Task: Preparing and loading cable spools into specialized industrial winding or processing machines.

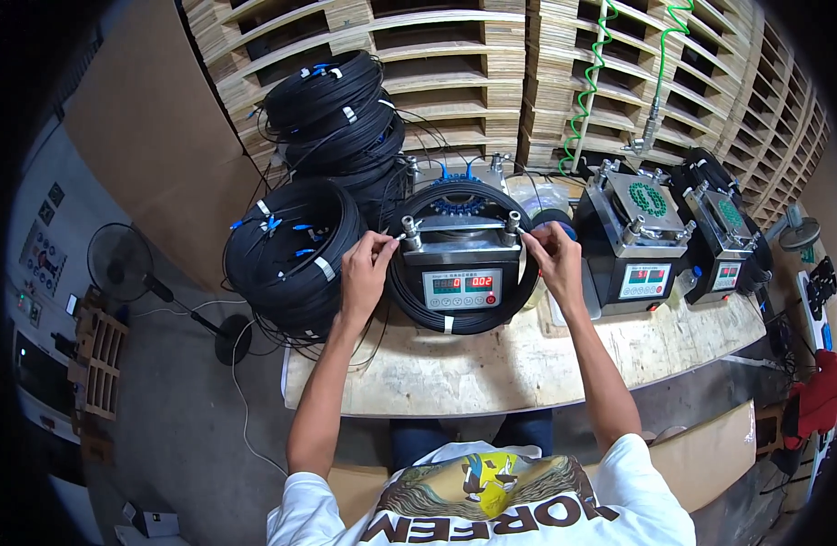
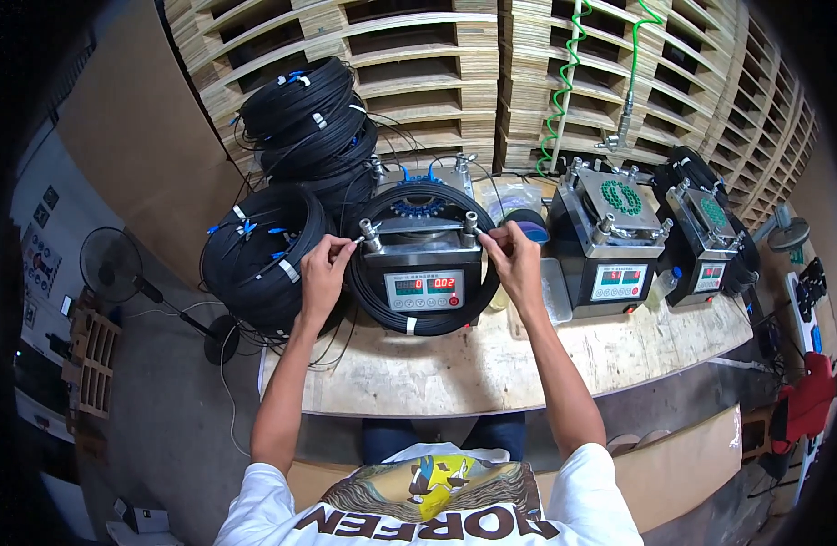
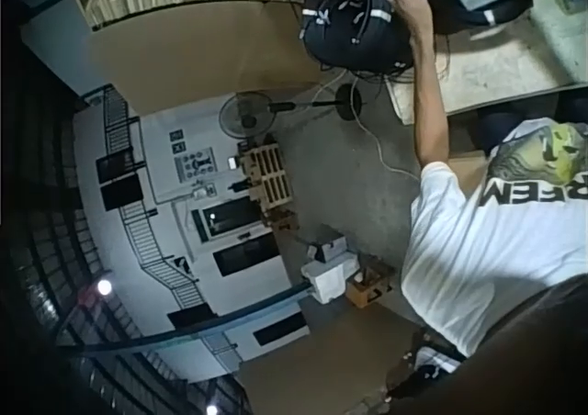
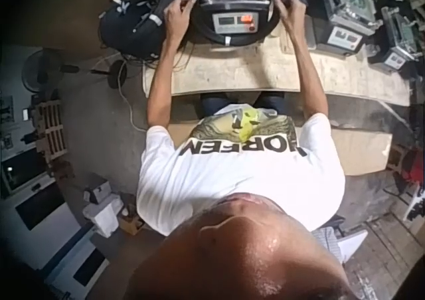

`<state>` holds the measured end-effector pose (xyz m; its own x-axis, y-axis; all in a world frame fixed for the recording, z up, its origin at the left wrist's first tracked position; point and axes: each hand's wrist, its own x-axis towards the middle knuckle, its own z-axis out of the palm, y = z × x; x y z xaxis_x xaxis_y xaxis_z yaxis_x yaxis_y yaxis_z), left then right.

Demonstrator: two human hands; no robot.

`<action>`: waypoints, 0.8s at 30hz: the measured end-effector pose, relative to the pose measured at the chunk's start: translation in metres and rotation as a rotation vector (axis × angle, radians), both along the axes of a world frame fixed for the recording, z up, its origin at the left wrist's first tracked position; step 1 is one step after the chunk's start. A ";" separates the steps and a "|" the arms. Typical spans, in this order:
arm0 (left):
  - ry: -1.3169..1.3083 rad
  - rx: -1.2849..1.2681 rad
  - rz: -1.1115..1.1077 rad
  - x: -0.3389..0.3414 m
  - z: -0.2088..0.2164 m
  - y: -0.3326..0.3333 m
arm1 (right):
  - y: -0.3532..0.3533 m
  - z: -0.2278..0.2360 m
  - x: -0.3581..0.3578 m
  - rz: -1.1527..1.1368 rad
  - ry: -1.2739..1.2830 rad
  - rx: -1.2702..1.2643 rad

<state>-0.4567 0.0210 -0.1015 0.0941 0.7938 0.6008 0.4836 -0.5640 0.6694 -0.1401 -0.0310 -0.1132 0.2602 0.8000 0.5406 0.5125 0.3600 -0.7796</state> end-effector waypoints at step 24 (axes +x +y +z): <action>-0.091 -1.104 0.027 0.032 0.033 0.260 | 0.250 0.018 0.073 0.470 0.341 -0.629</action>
